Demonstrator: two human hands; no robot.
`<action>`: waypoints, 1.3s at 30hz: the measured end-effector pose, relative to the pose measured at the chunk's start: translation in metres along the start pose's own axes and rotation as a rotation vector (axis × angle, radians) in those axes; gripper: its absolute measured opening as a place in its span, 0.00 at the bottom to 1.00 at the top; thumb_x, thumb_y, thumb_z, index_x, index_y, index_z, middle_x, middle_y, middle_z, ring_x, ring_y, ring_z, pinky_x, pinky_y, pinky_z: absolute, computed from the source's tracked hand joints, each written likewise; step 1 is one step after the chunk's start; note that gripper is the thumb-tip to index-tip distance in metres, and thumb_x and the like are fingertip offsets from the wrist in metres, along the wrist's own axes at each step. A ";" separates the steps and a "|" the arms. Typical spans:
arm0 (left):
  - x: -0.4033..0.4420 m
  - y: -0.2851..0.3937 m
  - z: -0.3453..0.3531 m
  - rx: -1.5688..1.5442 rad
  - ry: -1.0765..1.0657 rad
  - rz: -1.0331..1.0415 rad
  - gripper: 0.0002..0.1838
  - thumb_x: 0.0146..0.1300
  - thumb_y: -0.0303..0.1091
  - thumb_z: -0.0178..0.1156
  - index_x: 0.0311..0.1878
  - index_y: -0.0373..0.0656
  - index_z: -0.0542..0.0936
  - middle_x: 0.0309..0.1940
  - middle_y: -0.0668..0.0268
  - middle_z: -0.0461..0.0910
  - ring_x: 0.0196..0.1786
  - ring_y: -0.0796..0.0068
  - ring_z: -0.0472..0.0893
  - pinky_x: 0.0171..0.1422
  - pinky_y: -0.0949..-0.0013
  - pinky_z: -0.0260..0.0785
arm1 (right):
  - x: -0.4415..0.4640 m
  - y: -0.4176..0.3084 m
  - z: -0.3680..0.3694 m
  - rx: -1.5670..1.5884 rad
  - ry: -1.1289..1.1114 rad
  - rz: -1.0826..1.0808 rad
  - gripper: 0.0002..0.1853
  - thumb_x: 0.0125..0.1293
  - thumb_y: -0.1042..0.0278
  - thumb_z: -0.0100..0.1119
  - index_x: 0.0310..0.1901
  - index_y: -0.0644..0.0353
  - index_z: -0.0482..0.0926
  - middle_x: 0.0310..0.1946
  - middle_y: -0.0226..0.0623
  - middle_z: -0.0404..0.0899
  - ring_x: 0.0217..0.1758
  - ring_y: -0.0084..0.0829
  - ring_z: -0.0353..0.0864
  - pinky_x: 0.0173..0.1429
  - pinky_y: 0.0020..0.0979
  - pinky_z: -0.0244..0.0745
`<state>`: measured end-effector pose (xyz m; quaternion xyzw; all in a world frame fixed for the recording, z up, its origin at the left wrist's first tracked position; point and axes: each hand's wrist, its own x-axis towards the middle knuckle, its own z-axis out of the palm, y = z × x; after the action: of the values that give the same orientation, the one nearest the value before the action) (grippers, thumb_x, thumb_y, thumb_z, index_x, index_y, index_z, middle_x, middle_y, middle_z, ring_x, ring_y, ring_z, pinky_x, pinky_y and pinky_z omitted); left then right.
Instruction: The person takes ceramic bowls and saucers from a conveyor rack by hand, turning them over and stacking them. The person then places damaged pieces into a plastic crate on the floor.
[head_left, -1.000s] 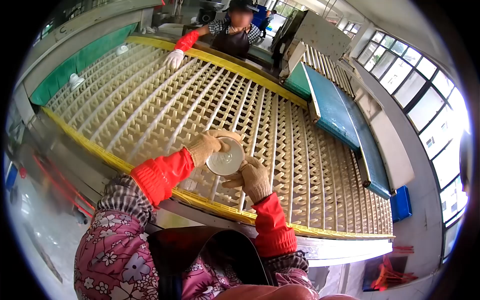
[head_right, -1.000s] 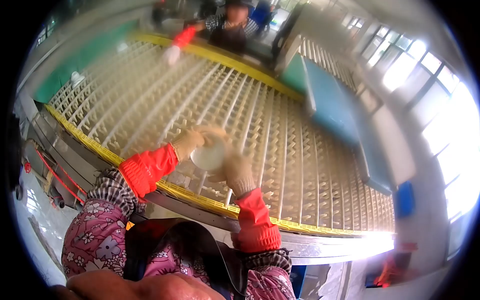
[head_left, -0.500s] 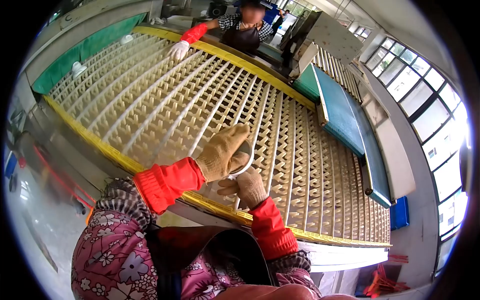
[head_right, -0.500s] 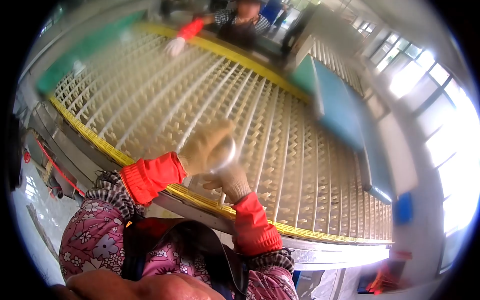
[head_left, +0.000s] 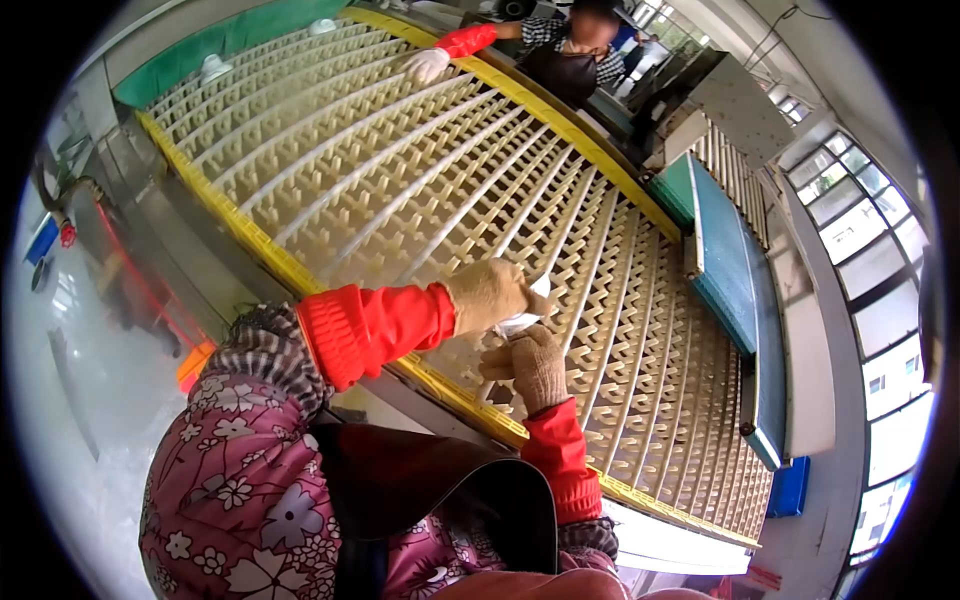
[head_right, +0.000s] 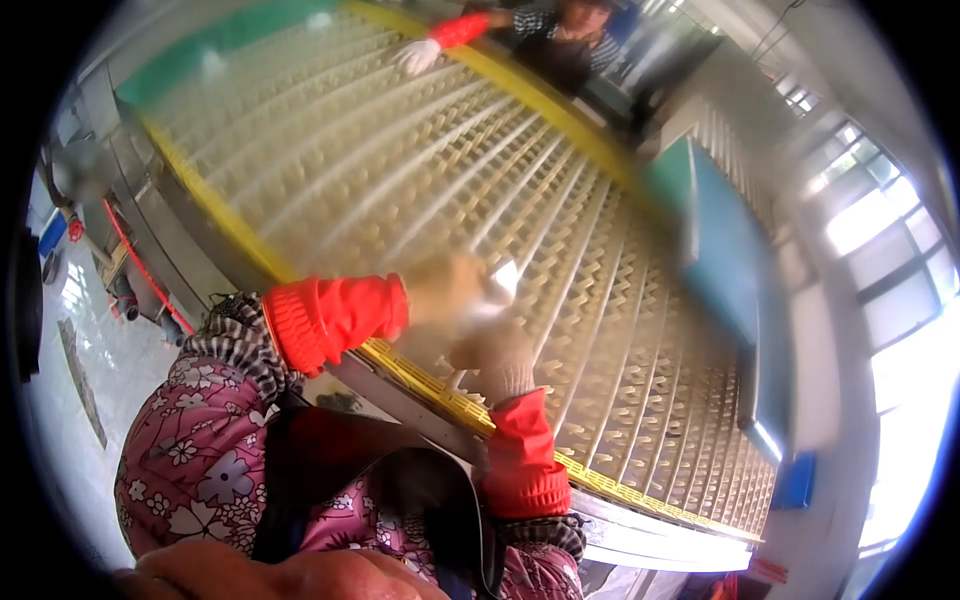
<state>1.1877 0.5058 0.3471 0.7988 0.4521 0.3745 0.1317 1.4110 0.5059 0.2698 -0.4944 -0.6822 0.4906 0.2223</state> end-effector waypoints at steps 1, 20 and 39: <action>0.002 -0.007 0.000 -0.034 -0.015 -0.078 0.19 0.76 0.50 0.67 0.44 0.43 0.93 0.39 0.49 0.92 0.41 0.54 0.93 0.48 0.53 0.84 | -0.002 0.005 0.001 -0.018 -0.002 -0.025 0.18 0.84 0.67 0.50 0.65 0.68 0.80 0.40 0.59 0.92 0.36 0.51 0.97 0.38 0.42 0.95; -0.110 -0.287 -0.234 0.350 0.365 -0.597 0.33 0.75 0.57 0.67 0.72 0.41 0.85 0.62 0.48 0.90 0.64 0.48 0.90 0.71 0.52 0.81 | -0.044 -0.064 -0.012 0.452 0.005 0.315 0.17 0.80 0.75 0.44 0.62 0.69 0.78 0.43 0.56 0.91 0.38 0.49 0.97 0.35 0.44 0.94; -0.072 -0.168 -0.161 0.612 -0.315 -0.587 0.35 0.78 0.46 0.64 0.80 0.32 0.77 0.78 0.38 0.78 0.82 0.39 0.74 0.89 0.49 0.64 | -0.085 0.003 -0.139 -0.410 0.913 -0.429 0.10 0.65 0.71 0.78 0.47 0.58 0.89 0.41 0.45 0.91 0.47 0.51 0.92 0.50 0.44 0.87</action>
<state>0.9451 0.5197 0.3312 0.6860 0.7240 0.0440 0.0572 1.5566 0.4928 0.3405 -0.5400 -0.6837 0.0265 0.4902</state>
